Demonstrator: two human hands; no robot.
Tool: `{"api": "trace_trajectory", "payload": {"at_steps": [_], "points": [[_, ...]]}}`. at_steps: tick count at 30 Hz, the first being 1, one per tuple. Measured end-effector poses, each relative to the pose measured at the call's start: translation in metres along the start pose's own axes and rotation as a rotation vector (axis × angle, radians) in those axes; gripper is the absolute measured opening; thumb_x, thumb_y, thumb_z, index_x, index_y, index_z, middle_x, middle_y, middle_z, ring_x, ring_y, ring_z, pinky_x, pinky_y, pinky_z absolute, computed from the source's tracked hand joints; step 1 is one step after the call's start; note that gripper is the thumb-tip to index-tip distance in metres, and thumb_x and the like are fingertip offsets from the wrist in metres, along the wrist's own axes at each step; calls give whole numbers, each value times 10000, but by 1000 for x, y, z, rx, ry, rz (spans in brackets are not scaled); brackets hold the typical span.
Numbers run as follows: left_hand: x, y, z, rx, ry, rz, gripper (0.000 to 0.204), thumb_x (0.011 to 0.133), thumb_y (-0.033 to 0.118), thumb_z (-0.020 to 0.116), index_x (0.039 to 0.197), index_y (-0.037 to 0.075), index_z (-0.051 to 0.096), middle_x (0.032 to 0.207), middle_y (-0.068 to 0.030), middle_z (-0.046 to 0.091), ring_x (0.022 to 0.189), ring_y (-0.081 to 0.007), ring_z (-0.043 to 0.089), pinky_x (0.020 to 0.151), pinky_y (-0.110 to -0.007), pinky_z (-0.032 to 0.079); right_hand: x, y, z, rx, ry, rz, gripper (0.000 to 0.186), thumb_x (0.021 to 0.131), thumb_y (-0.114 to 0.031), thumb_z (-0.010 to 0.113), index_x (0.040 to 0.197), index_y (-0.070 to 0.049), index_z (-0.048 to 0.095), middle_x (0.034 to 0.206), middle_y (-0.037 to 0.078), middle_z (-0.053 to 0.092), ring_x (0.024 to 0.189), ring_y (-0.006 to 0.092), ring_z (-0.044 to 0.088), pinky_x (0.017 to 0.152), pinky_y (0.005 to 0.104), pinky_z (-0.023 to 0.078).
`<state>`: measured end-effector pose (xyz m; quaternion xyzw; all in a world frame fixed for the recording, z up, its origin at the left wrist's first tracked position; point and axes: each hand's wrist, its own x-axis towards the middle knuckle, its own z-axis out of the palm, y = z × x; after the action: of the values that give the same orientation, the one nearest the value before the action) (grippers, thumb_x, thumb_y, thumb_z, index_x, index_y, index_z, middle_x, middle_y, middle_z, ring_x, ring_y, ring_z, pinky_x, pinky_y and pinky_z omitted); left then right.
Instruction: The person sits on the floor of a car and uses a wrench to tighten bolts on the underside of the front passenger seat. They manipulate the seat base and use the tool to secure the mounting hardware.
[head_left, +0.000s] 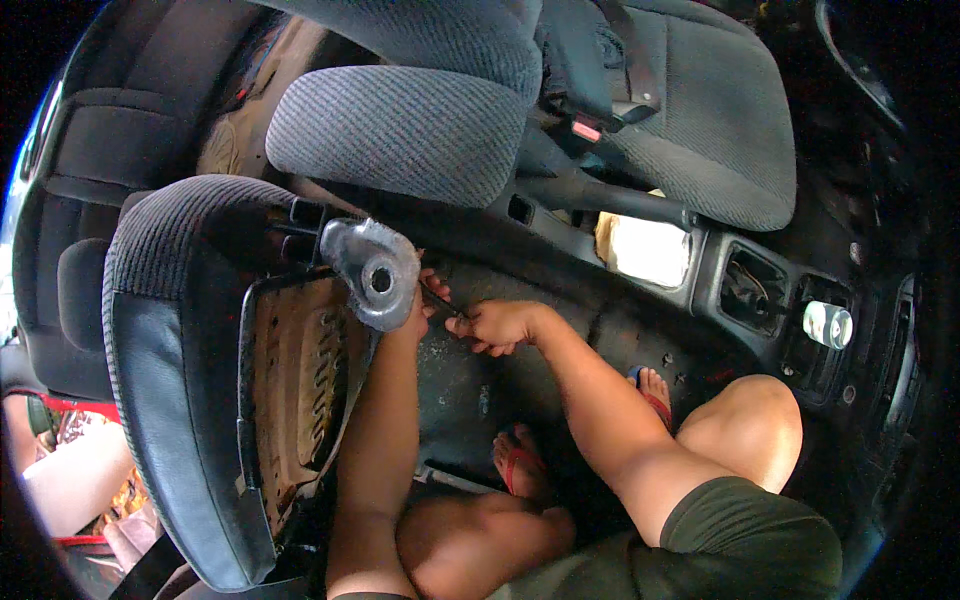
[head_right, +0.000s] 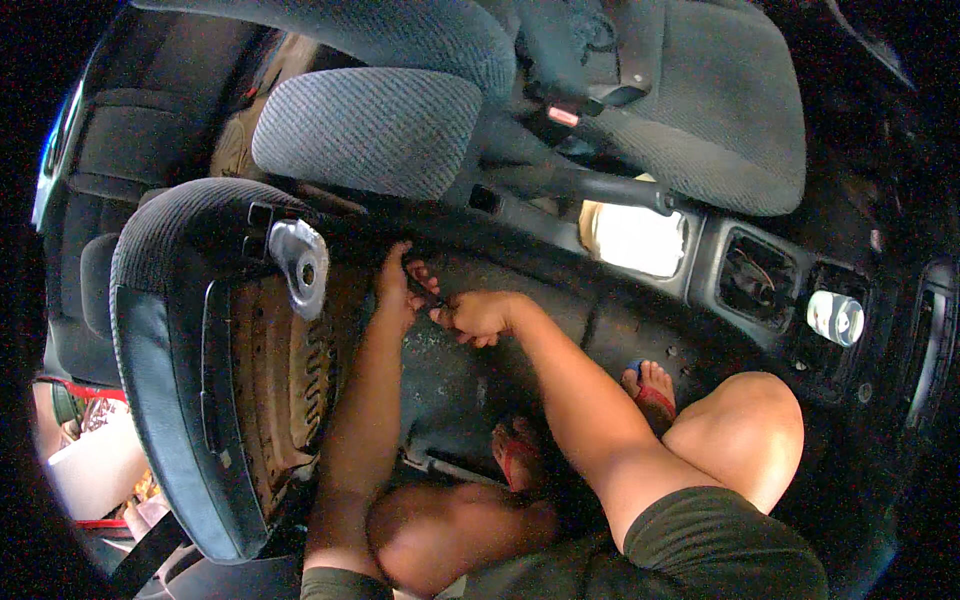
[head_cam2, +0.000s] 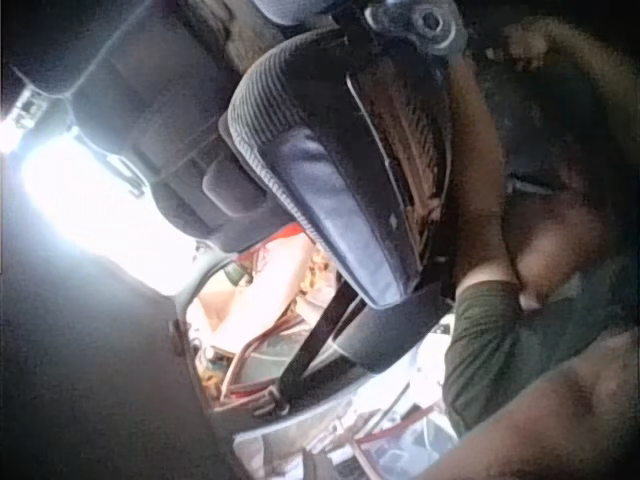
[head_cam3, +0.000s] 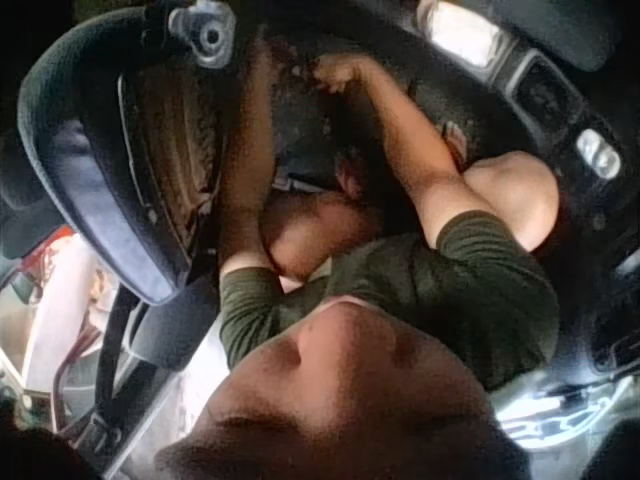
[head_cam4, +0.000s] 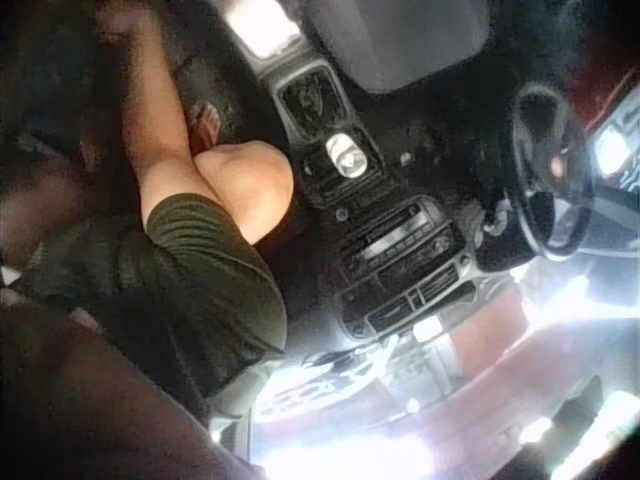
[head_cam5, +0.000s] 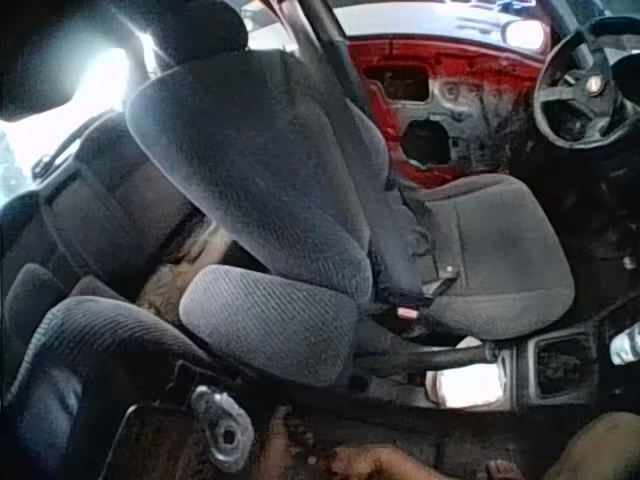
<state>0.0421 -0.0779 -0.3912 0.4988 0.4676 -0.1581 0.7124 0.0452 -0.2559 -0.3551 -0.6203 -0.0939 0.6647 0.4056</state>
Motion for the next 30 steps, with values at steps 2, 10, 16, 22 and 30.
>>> {"api": "trace_trajectory", "payload": {"at_steps": [2,10,16,22,30], "points": [[-3,-1,5,37,-12,-10,367,831,467,629,810,103,589,659,-20,542,576,-201,559,542,-365,499,29,18,6,184,-145,-16,575,966,-540,491,1246,-37,500,861,70,612,573,174,562,465,274,434],[2,13,-9,406,18,32,245,807,371,645,876,138,618,709,-1,584,517,-121,434,467,-294,422,191,42,153,79,762,-438,395,966,-341,514,1150,9,516,954,158,646,702,240,684,507,359,516],[5,-3,-33,118,-30,-43,362,764,391,767,881,105,580,705,9,530,579,-124,498,553,-311,480,53,20,48,171,31,-100,390,934,-393,592,1126,-54,572,818,80,617,613,168,599,520,314,480],[-15,9,44,-113,-102,-72,392,777,447,758,905,121,582,733,-26,555,654,-177,568,612,-331,498,-13,12,-62,-495,631,-389,301,965,-301,541,1060,-23,610,846,94,626,741,179,624,575,332,501],[8,3,6,222,-147,-98,193,764,307,696,861,152,633,691,19,537,514,-124,449,473,-279,391,49,18,79,267,714,-558,432,987,-332,495,1250,8,456,952,236,652,873,340,646,744,461,489]]}}
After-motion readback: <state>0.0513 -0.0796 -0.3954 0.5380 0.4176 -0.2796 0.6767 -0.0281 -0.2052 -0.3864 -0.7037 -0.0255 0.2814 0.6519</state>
